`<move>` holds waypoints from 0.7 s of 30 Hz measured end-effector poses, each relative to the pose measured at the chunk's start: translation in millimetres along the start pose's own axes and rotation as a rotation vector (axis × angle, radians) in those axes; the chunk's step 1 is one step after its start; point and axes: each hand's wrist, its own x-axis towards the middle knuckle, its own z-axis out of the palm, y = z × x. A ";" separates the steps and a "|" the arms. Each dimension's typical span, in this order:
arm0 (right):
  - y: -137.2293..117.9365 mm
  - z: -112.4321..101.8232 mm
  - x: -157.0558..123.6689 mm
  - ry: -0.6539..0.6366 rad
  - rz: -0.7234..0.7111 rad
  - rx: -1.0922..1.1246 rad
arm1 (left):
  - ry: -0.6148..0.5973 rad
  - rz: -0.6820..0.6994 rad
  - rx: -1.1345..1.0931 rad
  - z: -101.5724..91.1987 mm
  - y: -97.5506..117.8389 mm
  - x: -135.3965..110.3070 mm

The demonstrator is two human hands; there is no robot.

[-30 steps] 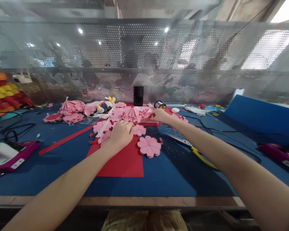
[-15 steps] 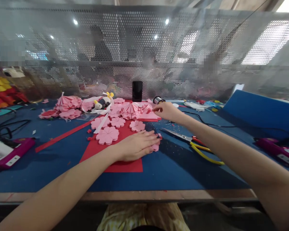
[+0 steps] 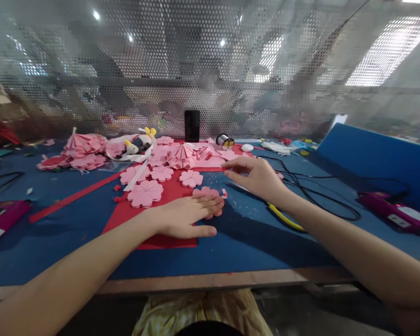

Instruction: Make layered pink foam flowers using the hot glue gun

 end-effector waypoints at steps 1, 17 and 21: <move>0.8 -0.6 -0.3 0.031 0.008 0.032 | -0.012 0.005 -0.068 -1.6 -0.7 -0.2; -9.0 1.1 -31.2 -0.057 -0.239 0.075 | 0.720 -0.297 -1.362 25.3 24.2 23.9; 43.4 -33.8 -5.8 0.184 0.188 -0.307 | 0.897 -0.323 -1.479 22.4 18.9 24.9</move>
